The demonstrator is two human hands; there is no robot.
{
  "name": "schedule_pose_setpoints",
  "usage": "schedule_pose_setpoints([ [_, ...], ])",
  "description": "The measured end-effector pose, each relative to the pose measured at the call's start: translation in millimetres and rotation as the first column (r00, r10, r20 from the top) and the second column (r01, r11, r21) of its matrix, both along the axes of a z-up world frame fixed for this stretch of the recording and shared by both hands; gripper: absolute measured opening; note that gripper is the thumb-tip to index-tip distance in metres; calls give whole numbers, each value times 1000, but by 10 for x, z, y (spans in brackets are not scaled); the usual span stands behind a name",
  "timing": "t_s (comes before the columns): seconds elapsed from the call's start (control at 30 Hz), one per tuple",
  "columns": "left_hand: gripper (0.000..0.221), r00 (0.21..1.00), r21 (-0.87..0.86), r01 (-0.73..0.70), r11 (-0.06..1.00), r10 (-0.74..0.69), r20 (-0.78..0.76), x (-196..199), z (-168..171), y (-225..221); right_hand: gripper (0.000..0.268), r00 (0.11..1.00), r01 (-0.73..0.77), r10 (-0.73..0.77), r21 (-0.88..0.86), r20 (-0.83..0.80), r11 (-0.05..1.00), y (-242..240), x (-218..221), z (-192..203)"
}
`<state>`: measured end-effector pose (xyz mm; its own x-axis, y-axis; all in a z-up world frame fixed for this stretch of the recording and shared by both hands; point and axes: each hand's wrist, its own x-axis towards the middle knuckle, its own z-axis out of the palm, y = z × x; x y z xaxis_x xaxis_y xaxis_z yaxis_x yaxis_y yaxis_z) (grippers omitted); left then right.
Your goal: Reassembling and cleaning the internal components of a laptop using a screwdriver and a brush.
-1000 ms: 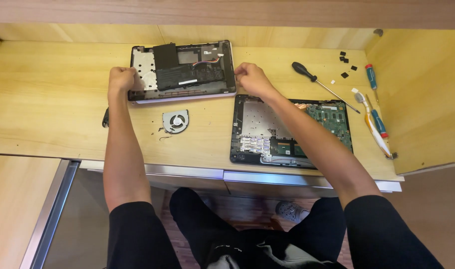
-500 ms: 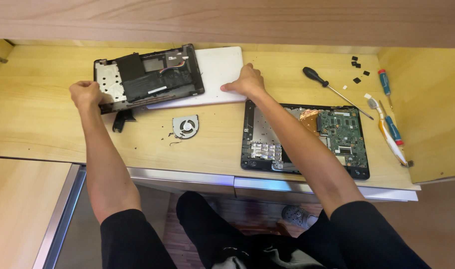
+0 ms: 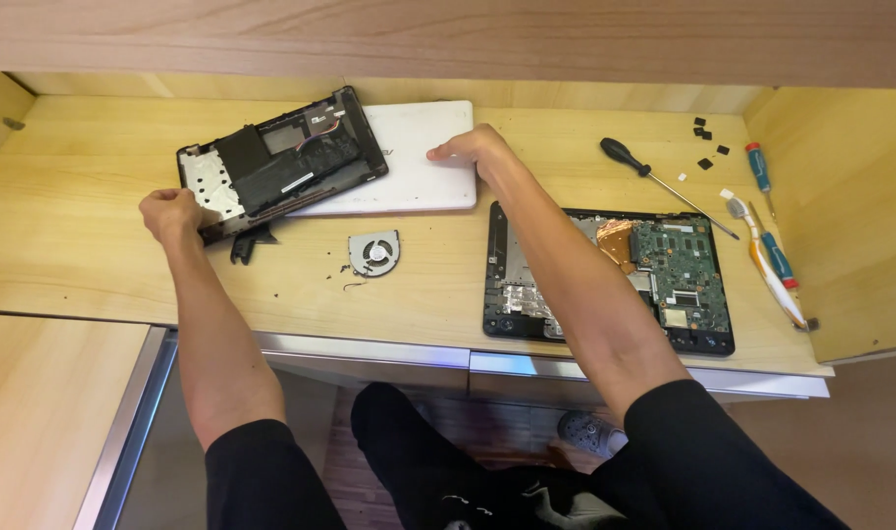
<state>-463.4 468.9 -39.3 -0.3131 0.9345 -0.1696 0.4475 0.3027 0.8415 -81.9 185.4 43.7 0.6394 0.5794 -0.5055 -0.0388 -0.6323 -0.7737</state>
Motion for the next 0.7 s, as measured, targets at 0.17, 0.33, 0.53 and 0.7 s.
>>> schedule_pose_setpoints([
  [0.17, 10, 999, 95, 42, 995, -44, 22, -75, -169, 144, 54, 977, 36, -15, 96, -212, 995, 41, -154, 81],
  [0.33, 9, 996, 25, 23, 999, -25, 91, -68, -72, 78, 44, 877, 273, -120, 276, -466, 922, -130, -208, -6],
  [0.53, 32, 994, 128, 85, 988, -93, 54, -210, -439, 444, 27, 949, 254, -94, 555, -300, 792, -900, 212, 149],
  [0.7, 47, 975, 27, 205, 979, -201, -100, -189, -306, 469, 36, 934, 351, -241, 553, -263, 756, -2109, 209, 744],
])
